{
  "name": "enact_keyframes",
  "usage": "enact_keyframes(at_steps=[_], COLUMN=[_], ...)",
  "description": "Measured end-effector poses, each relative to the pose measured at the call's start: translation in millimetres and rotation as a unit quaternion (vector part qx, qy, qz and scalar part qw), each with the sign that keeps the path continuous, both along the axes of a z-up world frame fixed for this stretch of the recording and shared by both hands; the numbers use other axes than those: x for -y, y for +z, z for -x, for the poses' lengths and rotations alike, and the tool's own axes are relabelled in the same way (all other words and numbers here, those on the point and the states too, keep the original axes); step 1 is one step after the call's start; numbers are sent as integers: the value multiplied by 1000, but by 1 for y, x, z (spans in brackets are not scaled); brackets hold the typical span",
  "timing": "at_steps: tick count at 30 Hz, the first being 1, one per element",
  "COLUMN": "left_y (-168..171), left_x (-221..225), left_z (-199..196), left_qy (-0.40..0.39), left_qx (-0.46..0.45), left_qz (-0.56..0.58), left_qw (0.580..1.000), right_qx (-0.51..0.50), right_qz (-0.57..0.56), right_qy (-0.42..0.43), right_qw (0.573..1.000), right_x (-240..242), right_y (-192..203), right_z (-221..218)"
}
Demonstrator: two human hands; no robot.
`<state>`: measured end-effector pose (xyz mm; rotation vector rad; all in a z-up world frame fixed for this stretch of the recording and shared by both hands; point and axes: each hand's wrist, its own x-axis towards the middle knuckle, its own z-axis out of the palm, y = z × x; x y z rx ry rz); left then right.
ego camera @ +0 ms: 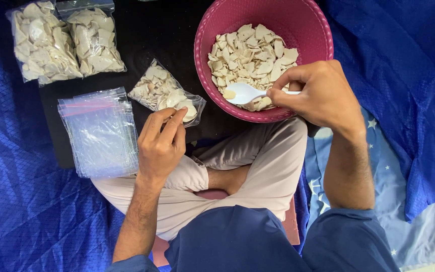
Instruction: Manually packing dried food chips from a large bowl into small plastic zip-lock bags using a spoon.
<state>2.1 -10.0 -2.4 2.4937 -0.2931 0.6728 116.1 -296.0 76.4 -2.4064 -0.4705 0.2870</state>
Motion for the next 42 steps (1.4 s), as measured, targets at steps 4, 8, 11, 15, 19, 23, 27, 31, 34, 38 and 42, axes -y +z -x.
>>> enact_keyframes(at_steps=[4,8,11,15,19,23,27,31,34,38,42], left_y=[0,0,1,6,6,3,4,1,-1,-7,-6], left_x=[-5,-9,-10,-9,-11,-12,-10,-17,-17,-11,-8], left_z=[1,1,1,2,2,2,0,4,6,8,7], left_qy=[8,12,12,16,19,13,10,10,21,6,7], left_qx=[1,10,19,25,30,27,25,22,14,2,-5], left_qz=[0,0,3,3,2,9,9,10,2,0,-9], left_qw=[1000,1000,1000,1000,999,1000,1000,1000,1000,1000,1000], right_qx=[-1,12,59,101,98,96,65,101,158,133,107], right_qz=[-21,0,8,16,53,55,59,81,151,167,170], right_qy=[3,78,148,145,145,127,96,17,-6,-8,11], right_qw=[1000,997,987,984,983,986,992,991,976,977,979], right_x=[0,-18,-42,-75,-74,-57,-39,5,25,27,18], right_y=[15,37,37,27,27,33,39,37,29,16,-3], right_z=[9,23,25,22,19,15,13,5,3,7,6])
